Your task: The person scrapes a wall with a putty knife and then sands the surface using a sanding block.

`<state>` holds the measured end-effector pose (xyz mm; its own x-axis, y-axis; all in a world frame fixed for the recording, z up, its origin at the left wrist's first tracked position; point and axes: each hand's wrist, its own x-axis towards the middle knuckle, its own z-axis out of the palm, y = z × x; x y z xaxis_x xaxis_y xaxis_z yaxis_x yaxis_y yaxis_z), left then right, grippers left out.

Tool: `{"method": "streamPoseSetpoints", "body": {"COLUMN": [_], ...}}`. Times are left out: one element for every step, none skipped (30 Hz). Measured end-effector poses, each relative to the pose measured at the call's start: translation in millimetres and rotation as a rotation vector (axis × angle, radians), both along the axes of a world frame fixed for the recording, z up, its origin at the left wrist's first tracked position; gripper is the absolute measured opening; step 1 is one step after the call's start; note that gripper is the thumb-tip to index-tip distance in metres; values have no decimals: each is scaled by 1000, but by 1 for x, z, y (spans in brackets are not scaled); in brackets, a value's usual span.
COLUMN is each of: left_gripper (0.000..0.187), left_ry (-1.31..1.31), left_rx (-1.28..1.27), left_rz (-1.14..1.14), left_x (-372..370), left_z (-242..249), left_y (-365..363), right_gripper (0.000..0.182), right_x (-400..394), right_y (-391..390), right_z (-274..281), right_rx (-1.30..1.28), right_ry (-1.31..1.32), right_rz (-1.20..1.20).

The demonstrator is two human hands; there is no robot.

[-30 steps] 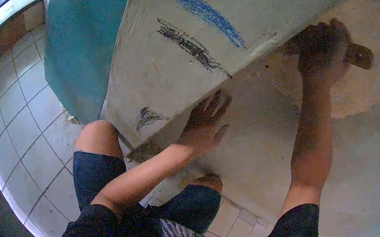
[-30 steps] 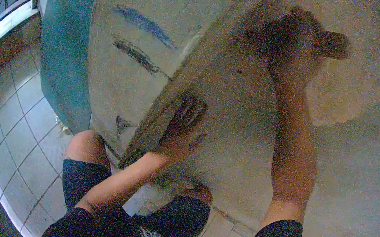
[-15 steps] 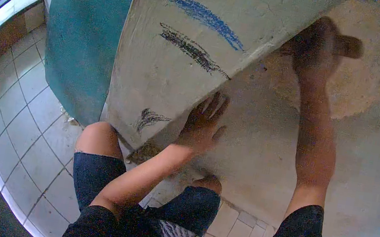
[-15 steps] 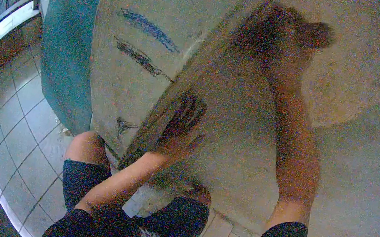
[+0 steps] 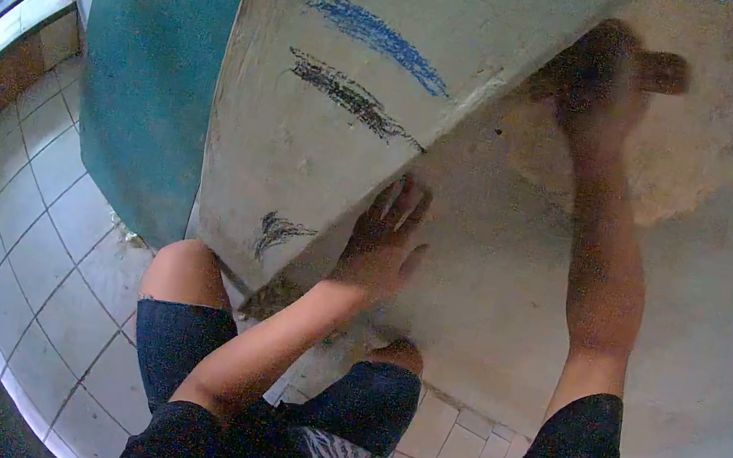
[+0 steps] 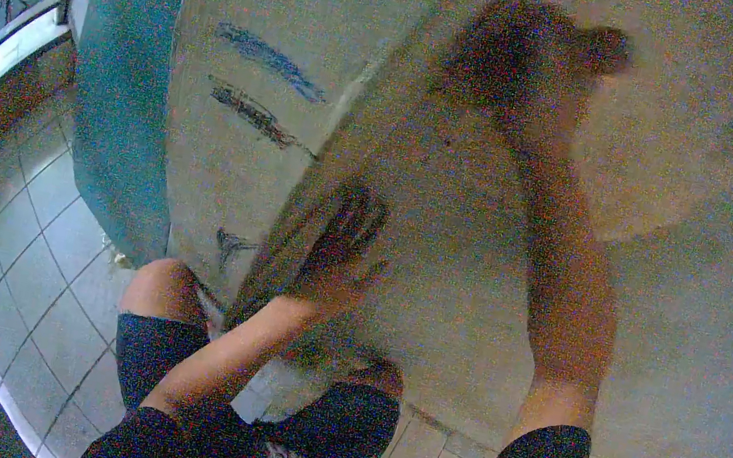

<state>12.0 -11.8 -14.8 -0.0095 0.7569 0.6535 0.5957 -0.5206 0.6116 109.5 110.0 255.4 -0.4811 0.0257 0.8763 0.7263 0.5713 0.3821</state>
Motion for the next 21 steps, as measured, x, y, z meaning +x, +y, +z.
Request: {"method": "streamPoseSetpoints", "body": {"left_gripper": [64,64,63,63,64,64,64,65,66,66,66,67,67,67,67,67,68,68,68,68,68], "left_ry": [3,36,70,75,113,152,156,124,92,96,62,24,24,76,131,136,106,71,64,104,148], "left_rx": [6,24,37,38,35,30,36,30,23,24,22,19,20,9,-6,-7,-9,-12,-15,-7,6], "left_rz": [-1,30,57,53,84,115,117,91,62,60,23,-15,-18,24,68,71,47,23,25,48,72], "left_x": [2,4,5,4,4,5,5,4,2,0,-3,-2,1,3,3,1,-1,-2,-1,1,2], "left_z": [-1,-3,-5,-5,-4,-4,-3,-3,-3,-2,0,2,1,1,0,0,0,1,-1,-3,-4], "left_y": [2,6,6,5,5,5,6,5,4,3,2,2,3,5,5,4,2,0,2,3,5], "right_gripper": [19,18,18,18,18,19,19,19,19,19,21,24,24,24,24,24,22,21,21,20,20], "right_x": [-7,-21,-29,-30,-33,-34,-37,-41,-43,-36,-24,-14,-12,-17,-19,-15,-6,-2,-8,-17,-20], "right_y": [-4,-13,-23,-33,-42,-48,-50,-51,-52,-42,-23,-10,-2,3,6,0,-11,-17,-15,-12,-10], "right_z": [-2,-8,-12,-8,-2,1,-2,-7,-10,-9,-4,-6,-20,-37,-48,-38,-18,-7,-17,-34,-42], "right_rx": [6,-303,-614,-611,-613,-610,-604,-707,-809,-807,-902,-992,-990,-706,-424,-424,-626,-830,-834,-649,-460], "right_ry": [3,97,194,199,157,115,118,259,401,406,590,774,776,477,191,195,271,342,336,263,193], "right_rz": [-1,339,676,675,453,232,236,367,498,498,696,893,890,642,390,394,376,354,352,297,243]}}
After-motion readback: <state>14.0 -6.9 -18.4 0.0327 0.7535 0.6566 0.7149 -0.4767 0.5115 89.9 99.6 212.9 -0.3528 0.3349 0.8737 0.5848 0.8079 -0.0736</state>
